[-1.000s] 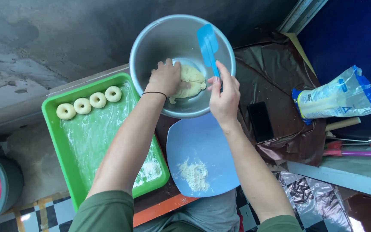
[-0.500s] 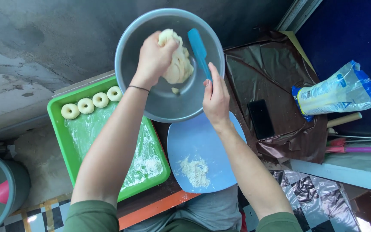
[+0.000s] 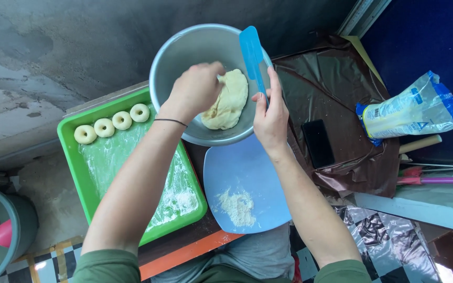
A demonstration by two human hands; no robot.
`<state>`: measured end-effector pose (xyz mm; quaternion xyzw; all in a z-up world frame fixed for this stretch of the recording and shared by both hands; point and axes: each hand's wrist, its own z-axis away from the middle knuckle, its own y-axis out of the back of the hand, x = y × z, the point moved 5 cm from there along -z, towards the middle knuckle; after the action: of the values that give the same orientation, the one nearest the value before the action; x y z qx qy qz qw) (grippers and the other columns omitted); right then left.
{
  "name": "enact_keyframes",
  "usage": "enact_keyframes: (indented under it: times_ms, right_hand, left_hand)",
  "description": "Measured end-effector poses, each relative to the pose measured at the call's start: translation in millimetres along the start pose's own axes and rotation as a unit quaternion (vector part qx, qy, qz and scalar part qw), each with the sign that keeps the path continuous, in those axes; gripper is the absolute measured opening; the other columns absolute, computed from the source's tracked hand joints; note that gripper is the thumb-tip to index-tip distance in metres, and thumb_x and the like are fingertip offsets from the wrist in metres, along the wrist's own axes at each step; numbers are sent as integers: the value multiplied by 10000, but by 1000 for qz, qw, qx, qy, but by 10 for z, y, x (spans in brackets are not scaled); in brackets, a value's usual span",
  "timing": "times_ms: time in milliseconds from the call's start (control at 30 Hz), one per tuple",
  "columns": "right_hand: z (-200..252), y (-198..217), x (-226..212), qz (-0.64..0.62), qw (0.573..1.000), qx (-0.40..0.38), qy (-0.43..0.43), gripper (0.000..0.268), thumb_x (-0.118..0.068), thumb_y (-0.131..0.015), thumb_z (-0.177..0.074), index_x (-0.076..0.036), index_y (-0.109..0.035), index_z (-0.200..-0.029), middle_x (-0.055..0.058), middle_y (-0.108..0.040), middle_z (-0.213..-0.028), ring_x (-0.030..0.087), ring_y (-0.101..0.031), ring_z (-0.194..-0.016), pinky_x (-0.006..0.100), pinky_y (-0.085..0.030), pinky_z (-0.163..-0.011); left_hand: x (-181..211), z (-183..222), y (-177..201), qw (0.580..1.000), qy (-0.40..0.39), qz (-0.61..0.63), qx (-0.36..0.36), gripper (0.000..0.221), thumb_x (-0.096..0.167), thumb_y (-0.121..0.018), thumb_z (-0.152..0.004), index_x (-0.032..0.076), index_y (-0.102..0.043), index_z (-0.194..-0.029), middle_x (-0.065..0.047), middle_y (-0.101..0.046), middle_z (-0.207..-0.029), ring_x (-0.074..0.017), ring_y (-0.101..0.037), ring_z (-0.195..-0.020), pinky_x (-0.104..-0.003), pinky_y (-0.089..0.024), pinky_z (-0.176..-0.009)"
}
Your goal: The person is preparing donuts by taking portions of dough, rolling them into balls, and poking a hole in the center before placing them on a tray.
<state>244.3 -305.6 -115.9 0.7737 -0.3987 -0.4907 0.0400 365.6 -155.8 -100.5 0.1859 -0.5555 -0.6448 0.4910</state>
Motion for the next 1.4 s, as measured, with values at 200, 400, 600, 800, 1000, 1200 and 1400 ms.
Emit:
enact_keyframes:
  times_ms: [200, 400, 600, 800, 1000, 1200, 1400]
  right_hand:
    - [9, 13, -132, -5, 1000, -2, 3, 496, -72, -422, -1097, -167, -403, -1584, 5, -685, -895, 176, -695, -911, 356, -579, -799]
    - [38, 1, -113, -3, 1000, -5, -1, 496, -75, -421, -1093, -170, -410, -1579, -8, -691, -902, 170, -697, -919, 374, -574, -796]
    - [66, 20, -16, 6, 999, -36, -15, 519, -89, -433, -1085, -186, -378, -1591, -2, -695, -929, 184, -702, -930, 381, -585, -815]
    - [19, 89, -102, 8, 995, -93, -19, 510, -69, -422, -1084, -166, -383, -1583, 38, -706, -938, 218, -702, -880, 384, -595, -802]
    - [-142, 188, -218, 13, 966, -240, -99, 447, -76, -415, -1050, -103, -511, -1487, 121, -723, -967, 199, -760, -830, 300, -664, -566]
    - [-226, 242, -411, -18, 949, -274, -156, 453, -48, -379, -1039, -40, -492, -1478, 152, -658, -975, 221, -762, -756, 261, -663, -433]
    - [2, 77, -319, 6, 986, -163, -35, 416, -68, -432, -1043, -84, -541, -1444, 121, -679, -961, 203, -758, -805, 355, -660, -651]
  left_hand:
    - [-137, -287, -919, 989, 104, 20, -107, 908, 634, -588, -941, 137, -248, -1621, -265, -474, -1480, -503, -495, -1333, -642, -478, -1027]
    - [-306, -559, -1407, 984, 161, 29, -68, 1226, 411, -878, -756, 151, -63, -1634, -285, -308, -1363, -564, -437, -1213, -692, -549, -869]
    - [-417, -461, -955, 997, 56, 17, -51, 1079, 140, -813, -757, 251, -180, -1624, -257, -656, -1193, -481, -666, -1117, -577, -571, -891]
    - [-677, -320, -1085, 985, 142, -78, 62, 1210, 506, -870, -676, 48, -226, -1592, -283, -486, -1383, -472, -557, -1179, -565, -486, -927]
    - [-951, -713, -1421, 970, 168, -114, 137, 326, 232, -490, -962, 16, -729, -1008, -149, -704, -847, -387, -696, -806, -505, -516, -667]
    - [-871, -590, -1112, 978, 153, 116, 78, 624, 47, -811, -781, -4, -581, -1359, -373, -339, -1385, -554, -686, -973, -619, -613, -825]
    - [-691, -396, -1021, 925, 241, 293, 13, 818, 344, -791, -904, -45, -308, -1437, -361, -389, -1414, -543, -565, -1235, -649, -419, -1086]
